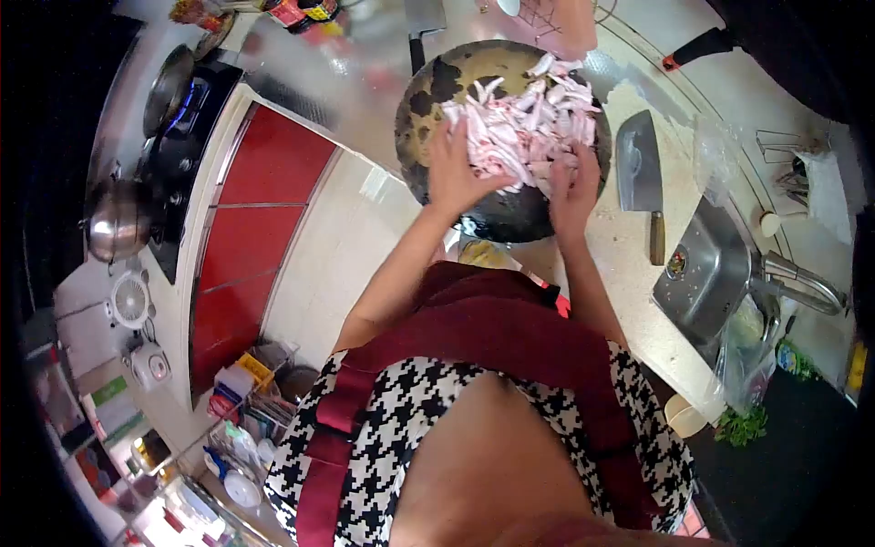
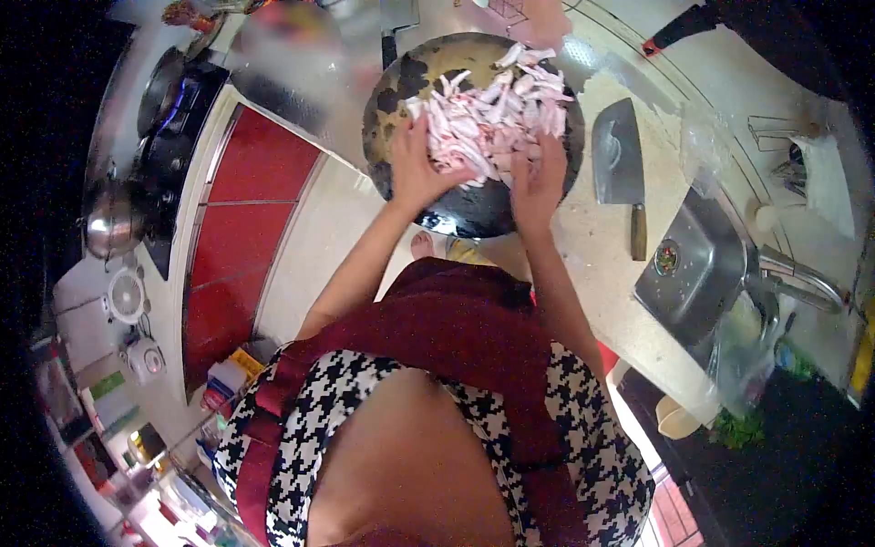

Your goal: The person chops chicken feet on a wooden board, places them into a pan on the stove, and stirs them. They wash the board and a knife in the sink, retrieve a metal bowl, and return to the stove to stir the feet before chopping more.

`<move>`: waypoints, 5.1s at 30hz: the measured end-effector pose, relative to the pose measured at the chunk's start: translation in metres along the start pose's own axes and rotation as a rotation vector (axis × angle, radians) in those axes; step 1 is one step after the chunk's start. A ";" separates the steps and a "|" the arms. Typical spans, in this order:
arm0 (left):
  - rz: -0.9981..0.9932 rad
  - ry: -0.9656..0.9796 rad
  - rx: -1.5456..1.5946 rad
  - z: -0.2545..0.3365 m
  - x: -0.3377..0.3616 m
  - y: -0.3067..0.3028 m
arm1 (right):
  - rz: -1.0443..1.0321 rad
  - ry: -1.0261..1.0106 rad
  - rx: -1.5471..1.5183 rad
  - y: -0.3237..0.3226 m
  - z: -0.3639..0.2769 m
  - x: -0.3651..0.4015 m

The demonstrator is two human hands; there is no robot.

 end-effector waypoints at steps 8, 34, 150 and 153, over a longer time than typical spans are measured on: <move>0.040 0.169 0.394 0.012 -0.027 0.009 | 0.077 0.091 0.147 0.057 -0.037 -0.003; 0.370 0.371 1.004 -0.007 -0.162 -0.226 | 0.226 -0.046 -0.658 0.206 -0.206 -0.166; -0.663 0.562 0.032 0.123 -0.144 0.130 | 0.079 0.172 0.274 0.007 0.091 -0.064; -0.582 0.630 -0.143 0.122 -0.138 0.152 | 0.038 0.203 0.195 0.017 0.078 -0.078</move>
Point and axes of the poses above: each hand's wrist, its own x-axis away from the middle knuckle, its own y-axis out of the palm, z = x × y, the point moved 9 cm from there along -x, towards the middle knuckle, and after that the axes turned 14 degrees about -y, right-handed, at the moved point
